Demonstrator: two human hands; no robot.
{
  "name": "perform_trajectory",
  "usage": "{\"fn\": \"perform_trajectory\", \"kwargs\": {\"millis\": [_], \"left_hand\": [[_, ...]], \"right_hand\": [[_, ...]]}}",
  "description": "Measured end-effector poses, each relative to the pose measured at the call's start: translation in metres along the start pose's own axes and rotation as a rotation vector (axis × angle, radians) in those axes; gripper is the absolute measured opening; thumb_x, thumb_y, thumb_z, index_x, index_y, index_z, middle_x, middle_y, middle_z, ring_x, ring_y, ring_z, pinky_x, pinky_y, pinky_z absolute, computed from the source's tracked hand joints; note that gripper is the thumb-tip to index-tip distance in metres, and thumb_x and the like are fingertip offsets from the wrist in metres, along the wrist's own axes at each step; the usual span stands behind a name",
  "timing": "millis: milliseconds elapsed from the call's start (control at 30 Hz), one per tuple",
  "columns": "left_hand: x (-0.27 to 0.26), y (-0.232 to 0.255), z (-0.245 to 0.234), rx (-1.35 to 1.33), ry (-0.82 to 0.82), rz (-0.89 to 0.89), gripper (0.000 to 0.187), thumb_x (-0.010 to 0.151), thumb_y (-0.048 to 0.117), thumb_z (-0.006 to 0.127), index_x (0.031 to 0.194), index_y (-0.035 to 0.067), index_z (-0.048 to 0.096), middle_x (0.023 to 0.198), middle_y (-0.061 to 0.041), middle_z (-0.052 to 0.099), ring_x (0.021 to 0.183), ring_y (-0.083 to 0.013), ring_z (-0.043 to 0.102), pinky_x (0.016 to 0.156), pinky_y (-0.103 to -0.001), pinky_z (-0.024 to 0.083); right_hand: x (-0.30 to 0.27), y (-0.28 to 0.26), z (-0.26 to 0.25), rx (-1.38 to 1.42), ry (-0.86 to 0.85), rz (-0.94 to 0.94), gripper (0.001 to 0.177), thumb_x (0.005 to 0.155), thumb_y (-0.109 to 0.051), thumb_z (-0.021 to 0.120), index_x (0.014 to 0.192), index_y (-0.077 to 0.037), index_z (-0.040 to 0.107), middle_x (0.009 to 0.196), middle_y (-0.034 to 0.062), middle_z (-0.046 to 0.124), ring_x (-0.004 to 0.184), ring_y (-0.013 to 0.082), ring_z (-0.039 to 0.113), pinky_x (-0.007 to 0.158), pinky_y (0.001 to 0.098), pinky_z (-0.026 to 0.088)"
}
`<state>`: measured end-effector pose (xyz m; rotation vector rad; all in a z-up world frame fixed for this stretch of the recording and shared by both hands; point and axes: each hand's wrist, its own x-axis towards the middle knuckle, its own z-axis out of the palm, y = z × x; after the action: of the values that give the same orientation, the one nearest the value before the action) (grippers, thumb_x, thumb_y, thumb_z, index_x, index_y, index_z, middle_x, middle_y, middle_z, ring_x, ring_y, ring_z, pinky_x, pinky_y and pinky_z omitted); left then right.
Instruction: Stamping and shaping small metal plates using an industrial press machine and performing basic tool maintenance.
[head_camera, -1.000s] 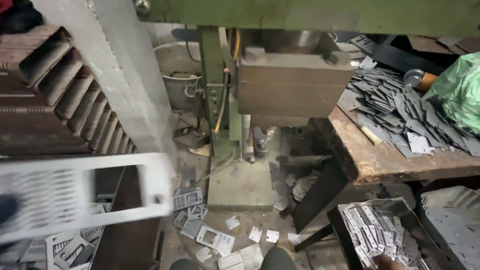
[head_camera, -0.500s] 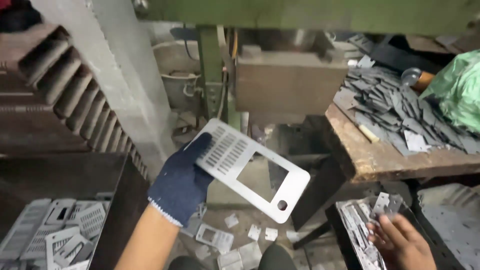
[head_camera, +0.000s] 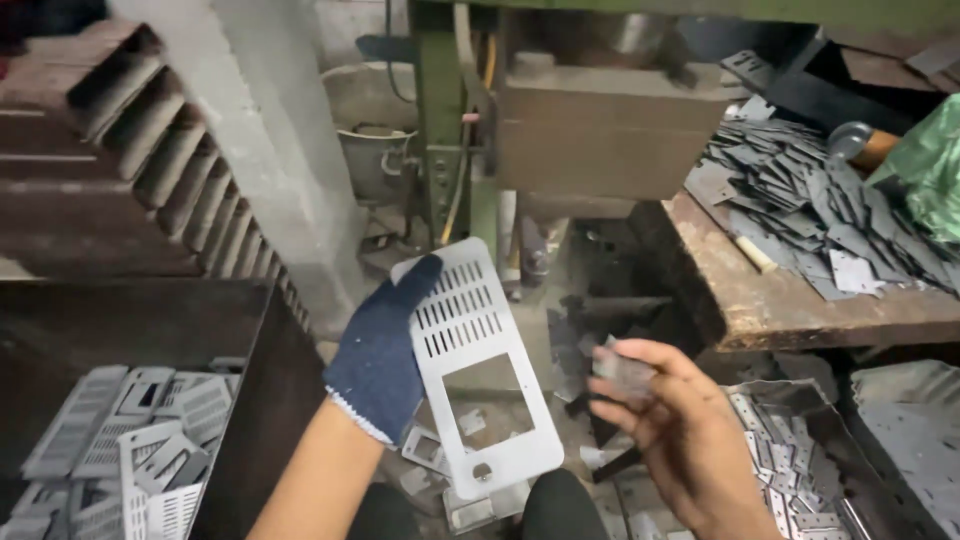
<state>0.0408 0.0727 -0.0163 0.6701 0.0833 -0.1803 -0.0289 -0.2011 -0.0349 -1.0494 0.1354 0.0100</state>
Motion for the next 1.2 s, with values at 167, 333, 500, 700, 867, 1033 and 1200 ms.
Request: {"fn": "perform_trajectory", "kwargs": {"millis": [167, 333, 500, 700, 867, 1033, 1200], "left_hand": [[-0.013, -0.005, 0.000, 0.059, 0.108, 0.106, 0.033, 0.090, 0.020, 0.070, 0.119, 0.003, 0.068, 0.102, -0.012, 0.076, 0.087, -0.0247, 0.075, 0.074, -0.039, 0.061], [-0.016, -0.017, 0.010, 0.026, 0.137, 0.106, 0.030, 0.089, 0.020, 0.070, 0.114, 0.003, 0.070, 0.098, -0.010, 0.077, 0.083, -0.0217, 0.075, 0.073, -0.035, 0.060], [-0.066, -0.024, 0.017, 0.057, 0.062, 0.055, 0.029, 0.091, 0.020, 0.068, 0.116, 0.004, 0.069, 0.095, -0.008, 0.075, 0.082, -0.0189, 0.073, 0.073, -0.034, 0.059], [-0.114, -0.045, -0.026, 0.168, 0.177, -0.022, 0.034, 0.094, 0.017, 0.065, 0.121, -0.005, 0.069, 0.095, -0.015, 0.074, 0.080, -0.0227, 0.071, 0.072, -0.037, 0.060], [-0.076, -0.053, -0.021, 0.068, 0.118, 0.059, 0.036, 0.090, 0.008, 0.062, 0.125, -0.001, 0.065, 0.107, -0.016, 0.075, 0.092, -0.0254, 0.073, 0.077, -0.038, 0.061], [-0.055, -0.057, -0.007, 1.119, -0.421, 0.552, 0.041, 0.100, 0.007, 0.059, 0.140, 0.000, 0.057, 0.136, -0.013, 0.066, 0.122, -0.0223, 0.070, 0.095, -0.035, 0.058], [-0.054, -0.064, -0.001, 0.396, -0.268, 0.035, 0.041, 0.098, 0.008, 0.057, 0.139, 0.000, 0.057, 0.127, -0.015, 0.068, 0.114, -0.0228, 0.070, 0.093, -0.036, 0.061]], "right_hand": [[-0.001, 0.035, 0.009, -0.004, -0.032, 0.196, 0.036, 0.098, -0.019, 0.053, 0.126, 0.000, 0.065, 0.105, 0.0189, 0.073, 0.092, 0.0277, 0.072, 0.078, 0.0424, 0.057], [-0.016, 0.037, 0.049, -0.247, -0.188, 0.215, 0.031, 0.093, -0.017, 0.068, 0.114, 0.006, 0.074, 0.092, 0.0120, 0.077, 0.079, 0.0159, 0.070, 0.072, 0.0306, 0.056], [-0.015, 0.036, 0.049, -0.149, -0.160, 0.227, 0.033, 0.098, -0.023, 0.064, 0.111, 0.007, 0.071, 0.088, 0.0133, 0.075, 0.072, 0.0189, 0.070, 0.065, 0.0329, 0.057], [-0.010, 0.070, 0.014, 0.015, -0.185, 0.065, 0.031, 0.110, -0.023, 0.061, 0.122, 0.004, 0.072, 0.087, 0.0080, 0.071, 0.073, 0.0177, 0.070, 0.065, 0.0327, 0.059], [0.008, 0.027, 0.027, -0.258, 0.107, -0.189, 0.025, 0.096, -0.006, 0.059, 0.119, -0.002, 0.067, 0.092, 0.0048, 0.069, 0.077, 0.0105, 0.065, 0.067, 0.0287, 0.057], [0.037, -0.003, -0.009, -0.578, -0.103, -0.435, 0.051, 0.094, -0.001, 0.068, 0.143, -0.007, 0.056, 0.089, 0.0061, 0.069, 0.075, 0.0105, 0.063, 0.066, 0.0267, 0.054], [0.015, -0.018, 0.035, -1.064, -0.103, -0.312, 0.054, 0.091, -0.009, 0.076, 0.142, -0.013, 0.058, 0.086, 0.0051, 0.075, 0.070, 0.0119, 0.069, 0.062, 0.0287, 0.055]]}}
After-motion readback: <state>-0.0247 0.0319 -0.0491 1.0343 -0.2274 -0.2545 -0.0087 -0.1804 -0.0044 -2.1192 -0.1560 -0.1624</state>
